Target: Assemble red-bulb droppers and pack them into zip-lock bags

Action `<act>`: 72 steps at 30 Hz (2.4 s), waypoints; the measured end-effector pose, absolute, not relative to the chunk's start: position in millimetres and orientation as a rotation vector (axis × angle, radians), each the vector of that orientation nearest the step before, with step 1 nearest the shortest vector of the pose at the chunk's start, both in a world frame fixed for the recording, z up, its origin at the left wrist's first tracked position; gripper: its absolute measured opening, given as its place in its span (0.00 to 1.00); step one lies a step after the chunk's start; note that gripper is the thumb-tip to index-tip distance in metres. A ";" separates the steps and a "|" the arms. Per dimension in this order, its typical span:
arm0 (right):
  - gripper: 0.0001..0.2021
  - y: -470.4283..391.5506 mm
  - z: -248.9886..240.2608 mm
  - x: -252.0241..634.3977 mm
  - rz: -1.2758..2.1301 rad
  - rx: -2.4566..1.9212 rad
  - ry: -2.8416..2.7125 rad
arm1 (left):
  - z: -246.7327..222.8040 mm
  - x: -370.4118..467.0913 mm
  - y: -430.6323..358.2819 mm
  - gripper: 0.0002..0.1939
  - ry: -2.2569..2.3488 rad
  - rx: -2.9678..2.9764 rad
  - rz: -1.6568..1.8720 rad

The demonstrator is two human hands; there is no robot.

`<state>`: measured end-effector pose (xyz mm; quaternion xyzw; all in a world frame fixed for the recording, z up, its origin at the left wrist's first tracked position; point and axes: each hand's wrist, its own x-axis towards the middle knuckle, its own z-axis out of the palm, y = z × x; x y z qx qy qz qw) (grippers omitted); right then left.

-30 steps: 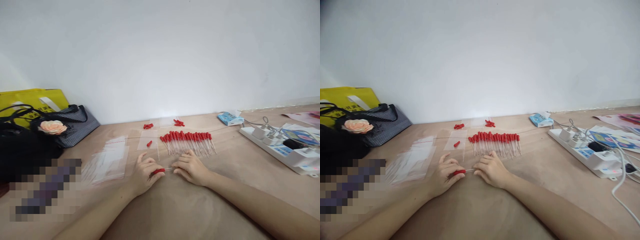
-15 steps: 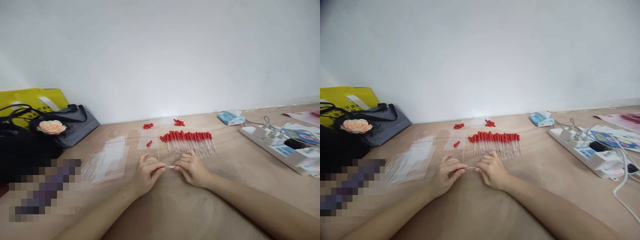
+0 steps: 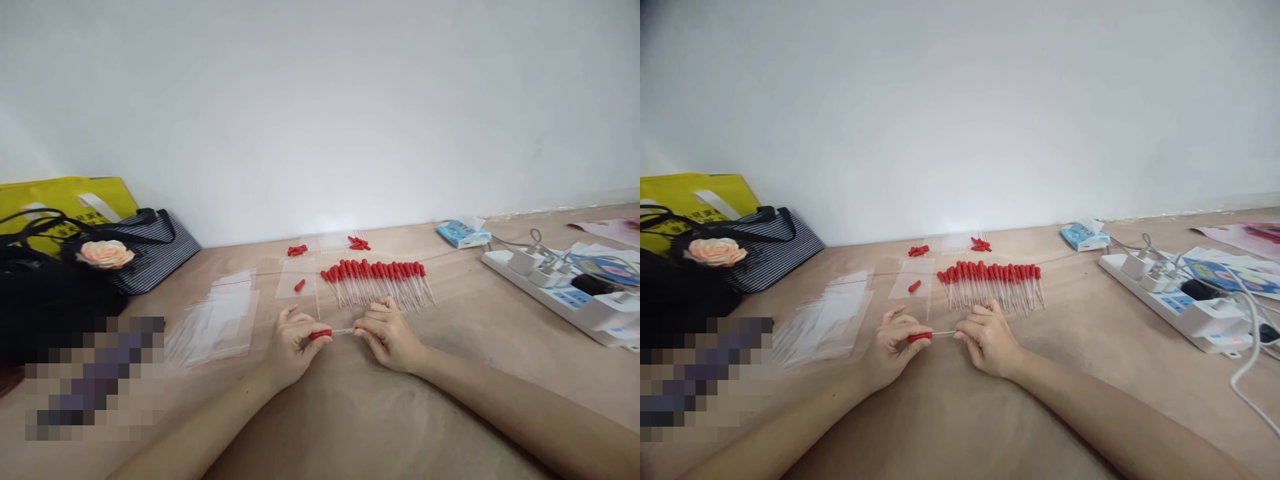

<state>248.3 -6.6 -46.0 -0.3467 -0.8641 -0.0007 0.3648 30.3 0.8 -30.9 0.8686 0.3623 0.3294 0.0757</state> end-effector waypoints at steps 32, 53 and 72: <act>0.09 60.2 -22.6 167.6 0.028 -1.705 -2.118 | -35.4 19.2 17.1 0.21 1.599 1.934 1.165; 0.14 62.5 -3.2 140.2 0.191 -1.876 -2.236 | -14.0 9.3 89.6 0.07 1.912 2.194 0.779; 0.10 27.4 -14.1 232.1 0.308 -1.253 -2.323 | -26.3 28.7 16.9 0.14 1.290 2.453 0.833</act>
